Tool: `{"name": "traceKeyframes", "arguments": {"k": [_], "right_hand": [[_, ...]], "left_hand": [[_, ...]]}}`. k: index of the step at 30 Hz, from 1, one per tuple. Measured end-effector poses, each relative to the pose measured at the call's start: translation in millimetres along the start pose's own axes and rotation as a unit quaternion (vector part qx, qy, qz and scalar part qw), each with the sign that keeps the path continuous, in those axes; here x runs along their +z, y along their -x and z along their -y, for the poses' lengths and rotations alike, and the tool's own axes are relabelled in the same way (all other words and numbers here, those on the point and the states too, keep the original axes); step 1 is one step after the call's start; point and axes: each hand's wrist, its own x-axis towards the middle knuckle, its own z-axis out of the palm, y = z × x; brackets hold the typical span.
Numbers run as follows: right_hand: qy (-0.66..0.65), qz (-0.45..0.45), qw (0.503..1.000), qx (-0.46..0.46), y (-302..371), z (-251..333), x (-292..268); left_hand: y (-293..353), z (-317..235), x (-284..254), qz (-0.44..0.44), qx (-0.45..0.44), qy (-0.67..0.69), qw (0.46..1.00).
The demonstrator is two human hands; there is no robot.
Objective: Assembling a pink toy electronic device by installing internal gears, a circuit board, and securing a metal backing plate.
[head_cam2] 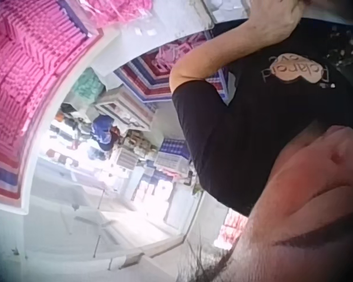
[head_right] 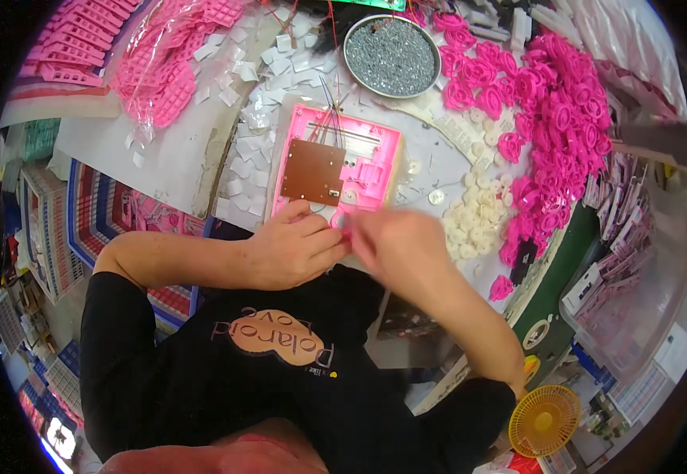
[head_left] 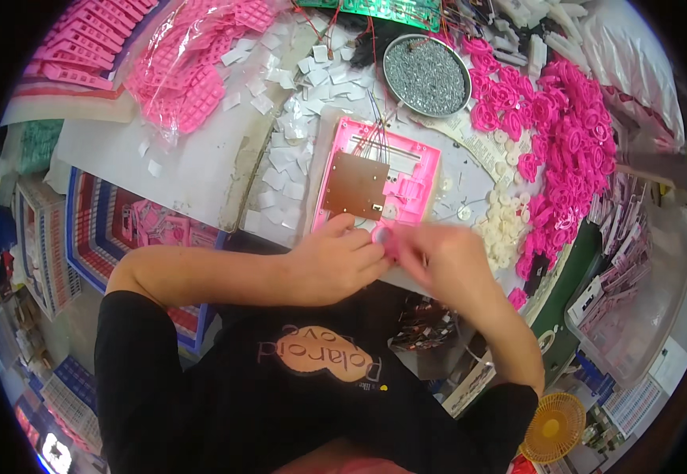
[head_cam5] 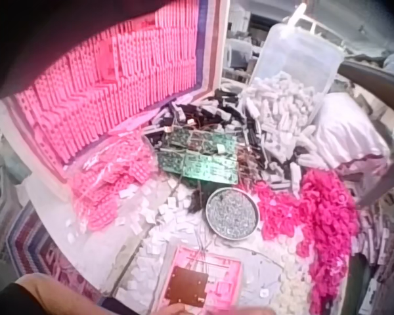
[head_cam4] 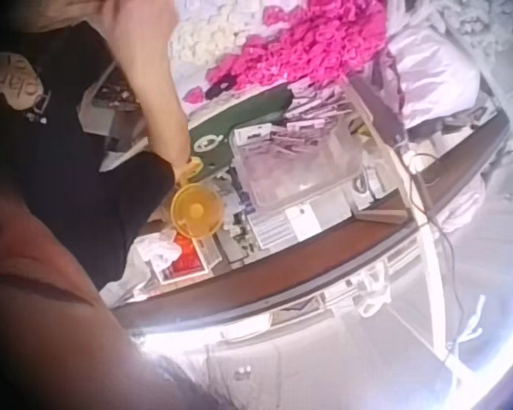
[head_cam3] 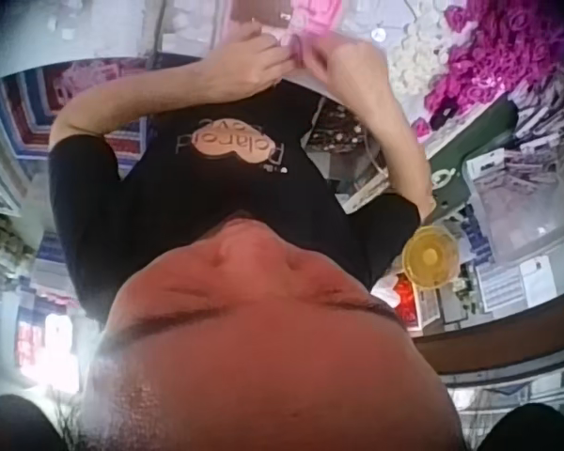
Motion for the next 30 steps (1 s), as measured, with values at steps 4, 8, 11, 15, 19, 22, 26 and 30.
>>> {"name": "traceKeyframes", "arguments": {"k": [4,8,11,15,19,22,26,30], "right_hand": [[-0.015,-0.173,0.982,0.067,-73,-8,9],[0.079,-0.108,0.982,0.131,-107,-6,17],[0.047,-0.124,0.982,0.132,-106,-7,25],[-0.040,-0.200,0.970,0.129,-97,-14,33],[-0.268,-0.220,0.919,0.188,-87,-11,29],[-0.346,-0.237,0.897,0.138,-78,-10,37],[-0.005,-0.228,0.966,-0.118,-74,-10,47],[-0.023,-0.136,0.978,-0.154,-68,2,26]], "left_hand": [[-2,-2,-2,-0.025,-0.025,0.068,0.997],[-8,31,-16,-0.006,-0.085,0.250,0.965],[-38,73,-47,-0.125,-0.221,0.070,0.965],[-60,107,-37,-0.170,-0.273,0.102,0.941],[-61,121,-28,-0.127,-0.270,0.081,0.951],[-61,122,-28,-0.132,-0.250,0.106,0.953],[-65,124,-33,-0.145,-0.229,0.159,0.949],[-64,127,-30,-0.162,-0.143,0.110,0.970]]}}
